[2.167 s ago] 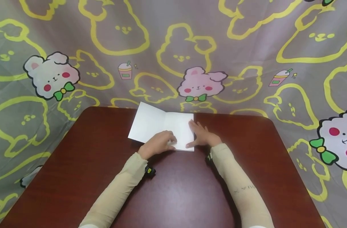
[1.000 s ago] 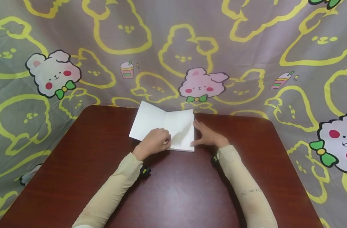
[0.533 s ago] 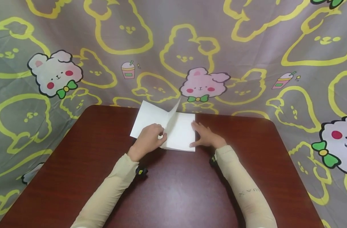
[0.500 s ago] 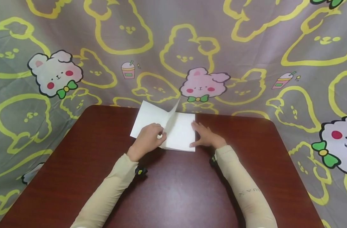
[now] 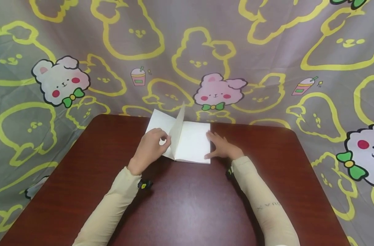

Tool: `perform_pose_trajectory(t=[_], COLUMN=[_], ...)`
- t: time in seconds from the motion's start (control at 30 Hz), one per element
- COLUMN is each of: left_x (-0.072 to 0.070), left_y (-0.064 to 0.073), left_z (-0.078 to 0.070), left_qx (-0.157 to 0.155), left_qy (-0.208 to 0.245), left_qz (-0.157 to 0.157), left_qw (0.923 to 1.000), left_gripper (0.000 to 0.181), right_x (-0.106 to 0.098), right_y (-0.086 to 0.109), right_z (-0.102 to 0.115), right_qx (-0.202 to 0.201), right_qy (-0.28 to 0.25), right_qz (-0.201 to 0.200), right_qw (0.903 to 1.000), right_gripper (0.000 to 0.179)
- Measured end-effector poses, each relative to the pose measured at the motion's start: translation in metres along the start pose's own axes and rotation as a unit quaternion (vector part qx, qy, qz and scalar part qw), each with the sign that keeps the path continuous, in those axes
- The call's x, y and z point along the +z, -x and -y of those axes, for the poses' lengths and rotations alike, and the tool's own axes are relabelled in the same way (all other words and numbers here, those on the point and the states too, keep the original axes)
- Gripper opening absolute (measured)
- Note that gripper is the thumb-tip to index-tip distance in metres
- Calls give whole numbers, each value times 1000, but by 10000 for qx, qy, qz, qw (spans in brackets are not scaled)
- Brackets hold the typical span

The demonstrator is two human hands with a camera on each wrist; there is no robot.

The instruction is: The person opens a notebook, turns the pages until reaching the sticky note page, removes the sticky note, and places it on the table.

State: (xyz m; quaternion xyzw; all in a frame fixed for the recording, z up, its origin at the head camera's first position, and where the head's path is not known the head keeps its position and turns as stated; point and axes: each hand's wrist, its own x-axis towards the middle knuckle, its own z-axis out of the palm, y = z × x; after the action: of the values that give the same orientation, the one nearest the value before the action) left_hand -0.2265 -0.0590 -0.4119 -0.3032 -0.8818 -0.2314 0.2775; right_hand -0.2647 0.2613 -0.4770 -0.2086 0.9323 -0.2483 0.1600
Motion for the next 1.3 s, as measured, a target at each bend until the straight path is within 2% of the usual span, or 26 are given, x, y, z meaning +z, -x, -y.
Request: perform_pose_trajectory(t=[0.27, 0.5, 0.6, 0.77, 1.1, 1.2, 1.3], left_x=[-10, -16, -18, -20, -15, -9, -2], left_y=[11, 25, 32, 43, 54, 55, 56], left_z=[12, 32, 40, 49, 63, 68, 73], left_qx=[-174, -481, -643, -940, -1597, -1877, -2185], left_qy=[19, -112, -155, -181, -305, -134, 92], left_qz=[-44, 58, 188, 575, 1302, 1608, 1933], left_qw=[9998, 9988, 9976, 9937, 9781, 9689, 9565], left_gripper=[15, 19, 20, 26, 38, 47, 51], right_x=[1, 0, -1, 0, 0, 0, 0], right_y=[1, 1, 0, 0, 0, 0, 0], right_z=[0, 1, 1, 0, 0, -1, -3], right_qx=[18, -28, -34, 35, -32, -21, 6], right_qy=[-52, -135, -205, -128, -128, -97, -18], right_qz=[49, 70, 67, 89, 55, 70, 87], right_qw=[10000, 9999, 9998, 9999, 9999, 9999, 10000], right_gripper=[117, 118, 119, 119, 118, 118, 118])
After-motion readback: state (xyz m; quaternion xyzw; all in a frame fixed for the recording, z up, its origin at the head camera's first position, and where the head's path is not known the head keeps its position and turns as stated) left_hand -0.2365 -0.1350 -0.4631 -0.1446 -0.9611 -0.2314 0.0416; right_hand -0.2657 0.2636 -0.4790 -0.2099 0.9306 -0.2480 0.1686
